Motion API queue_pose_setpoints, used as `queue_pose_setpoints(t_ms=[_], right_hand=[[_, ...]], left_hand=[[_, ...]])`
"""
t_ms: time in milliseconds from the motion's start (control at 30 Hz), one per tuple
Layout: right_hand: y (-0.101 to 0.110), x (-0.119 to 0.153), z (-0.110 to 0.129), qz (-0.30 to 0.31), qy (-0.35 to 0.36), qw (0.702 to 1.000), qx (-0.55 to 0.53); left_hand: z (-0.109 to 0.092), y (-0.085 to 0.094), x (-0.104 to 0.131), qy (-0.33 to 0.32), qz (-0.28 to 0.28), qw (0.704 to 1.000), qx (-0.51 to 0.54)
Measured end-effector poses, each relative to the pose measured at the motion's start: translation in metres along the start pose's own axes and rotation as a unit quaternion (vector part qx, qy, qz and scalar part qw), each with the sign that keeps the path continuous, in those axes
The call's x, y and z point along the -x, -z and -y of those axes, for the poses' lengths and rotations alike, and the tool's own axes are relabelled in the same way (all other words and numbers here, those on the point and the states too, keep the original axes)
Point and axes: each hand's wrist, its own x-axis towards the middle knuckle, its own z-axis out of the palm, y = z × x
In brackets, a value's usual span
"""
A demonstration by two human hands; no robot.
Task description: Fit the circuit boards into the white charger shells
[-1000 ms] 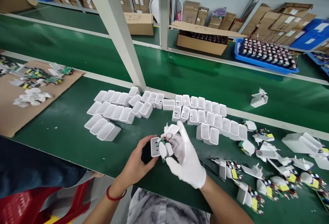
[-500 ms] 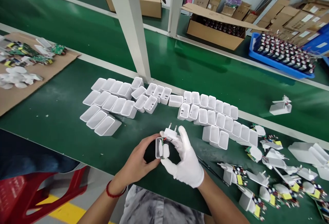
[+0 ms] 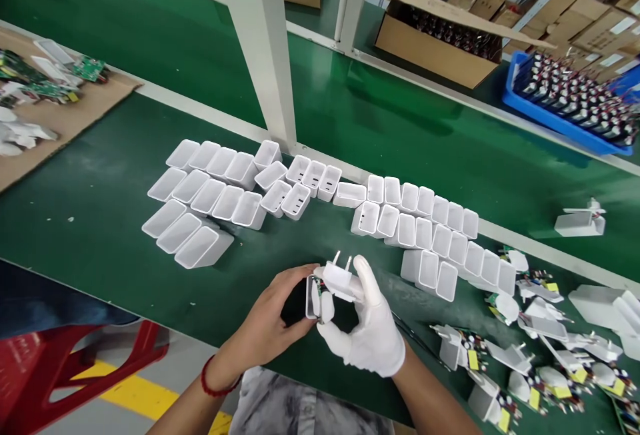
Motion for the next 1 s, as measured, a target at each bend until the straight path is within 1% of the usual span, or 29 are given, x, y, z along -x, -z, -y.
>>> queue_pose_setpoints(t_ms=[233, 333, 467, 633, 867, 967, 1000], right_hand=[[-0.001, -0.001, 0.002, 0.002, -0.004, 1.0, 0.031], [-0.003, 0.001, 0.002, -0.001, 0.001, 0.999, 0.046], [-0.005, 0.005, 0.0, 0.0, -0.009, 0.998, 0.063], [-0.003, 0.009, -0.006, 0.015, 0.005, 0.996, 0.084], [-0.003, 0.016, -0.016, -0.021, 0.001, 0.988, 0.154], [-0.002, 0.02, -0.019, -0.012, 0.012, 0.987, 0.158], [-0.001, 0.021, -0.021, -0.006, 0.004, 0.988, 0.155]], left_hand=[[0.001, 0.001, -0.001, 0.003, 0.003, 1.0, 0.003], [0.001, 0.001, -0.001, -0.001, 0.002, 1.0, 0.004], [-0.001, 0.002, -0.001, 0.003, 0.005, 1.0, 0.001], [-0.003, 0.004, -0.002, 0.007, 0.012, 1.0, 0.001], [-0.001, 0.003, 0.0, 0.009, 0.01, 1.0, 0.003], [-0.001, 0.003, -0.001, 0.012, 0.01, 1.0, 0.007], [-0.001, 0.003, -0.001, 0.011, 0.009, 1.0, 0.007]])
